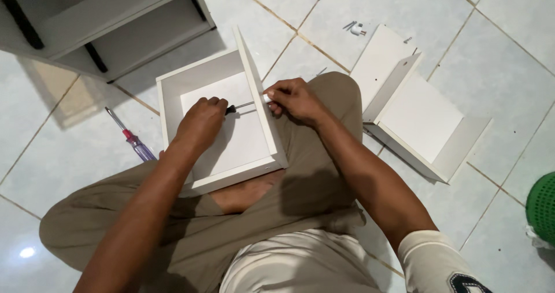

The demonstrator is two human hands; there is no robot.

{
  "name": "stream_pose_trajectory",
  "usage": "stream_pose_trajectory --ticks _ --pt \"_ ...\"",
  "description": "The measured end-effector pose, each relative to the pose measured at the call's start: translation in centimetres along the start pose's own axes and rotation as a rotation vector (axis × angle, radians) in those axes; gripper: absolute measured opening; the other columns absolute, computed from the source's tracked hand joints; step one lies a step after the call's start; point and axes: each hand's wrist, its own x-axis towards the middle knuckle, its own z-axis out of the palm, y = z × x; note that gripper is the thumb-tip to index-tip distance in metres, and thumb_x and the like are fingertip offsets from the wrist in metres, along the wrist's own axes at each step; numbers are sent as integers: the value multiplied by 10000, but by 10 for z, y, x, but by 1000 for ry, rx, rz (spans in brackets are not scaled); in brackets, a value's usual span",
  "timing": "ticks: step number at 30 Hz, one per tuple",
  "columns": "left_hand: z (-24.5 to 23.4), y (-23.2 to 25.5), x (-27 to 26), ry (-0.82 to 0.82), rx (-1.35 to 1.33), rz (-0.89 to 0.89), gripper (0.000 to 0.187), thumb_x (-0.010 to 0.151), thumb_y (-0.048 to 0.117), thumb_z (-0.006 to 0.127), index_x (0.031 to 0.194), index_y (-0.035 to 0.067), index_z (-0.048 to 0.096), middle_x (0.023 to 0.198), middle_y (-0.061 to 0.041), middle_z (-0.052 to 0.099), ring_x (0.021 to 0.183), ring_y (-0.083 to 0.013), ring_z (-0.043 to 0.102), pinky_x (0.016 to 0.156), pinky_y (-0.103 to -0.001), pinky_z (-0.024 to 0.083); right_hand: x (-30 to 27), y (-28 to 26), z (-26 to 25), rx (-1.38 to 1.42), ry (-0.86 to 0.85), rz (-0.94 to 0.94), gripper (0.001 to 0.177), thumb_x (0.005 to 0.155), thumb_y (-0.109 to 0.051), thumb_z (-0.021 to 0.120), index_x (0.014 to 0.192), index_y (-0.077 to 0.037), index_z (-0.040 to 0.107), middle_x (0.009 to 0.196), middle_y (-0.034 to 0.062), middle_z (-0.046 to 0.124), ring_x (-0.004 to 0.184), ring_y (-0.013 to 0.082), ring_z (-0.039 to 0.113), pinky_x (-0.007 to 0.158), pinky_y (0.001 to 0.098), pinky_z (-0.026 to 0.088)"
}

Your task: The person assembles a white drawer unit using a screwdriver and Allen key. They attach side panels, insert a drawer handle, and slide the completed drawer into the cabinet frame.

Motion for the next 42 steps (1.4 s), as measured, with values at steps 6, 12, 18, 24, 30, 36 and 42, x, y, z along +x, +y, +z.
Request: stream_pose_trajectory --ticks 6,12,18,24,30,36,42 --pt "1 3 -1 90 84 -7 211 870 5 645 1079 24 665 1077 -153 667 1015 -345 611 865 -438 541 1 2 -1 -22 8 18 254 1020 -187 648 1019 56 719 736 50 674 626 109 619 563 259 543" --pt "3 4 -2 60 -33 -74 208 930 8 613 1136 -8 636 1025 -209 662 903 -365 643 836 -463 540 2 2 3 -77 57 28 236 1013 -204 661 1018 20 734 736 12 667 637 75 602 563 235 529" --pt "14 -5 -5 44 -37 6 295 830 -81 572 1114 -44 644 1019 -213 682 933 -364 653 832 -446 562 0 -3 5 -79 78 56 221 1004 -194 676 972 17 734 690 19 648 588 81 579 526 240 506" --pt "24 -8 -6 204 -13 29 195 869 -31 620 1055 -12 675 1007 -173 690 930 -342 644 819 -437 569 1 -7 10 -97 130 136 229 995 -188 678 914 23 717 668 32 650 542 89 562 486 240 477" --pt "17 0 -8 205 -13 12 148 880 -1 639 1024 -24 665 1017 -182 666 966 -358 623 827 -441 555 8 -7 4 60 84 175 230 987 -161 703 879 42 712 699 54 658 575 98 590 463 239 465" --pt "21 -2 -8 214 -74 22 208 821 -83 592 1020 -48 644 1017 -221 649 959 -378 615 844 -442 539 10 -2 -2 166 43 176 184 962 -145 737 900 -1 641 731 49 642 592 95 593 461 224 465" --pt "24 -3 -3 141 -36 -20 147 922 -18 619 1070 -27 620 998 -199 655 944 -348 625 844 -452 540 12 2 0 98 66 123 175 959 -131 731 878 -5 640 729 39 643 582 89 594 458 223 484"
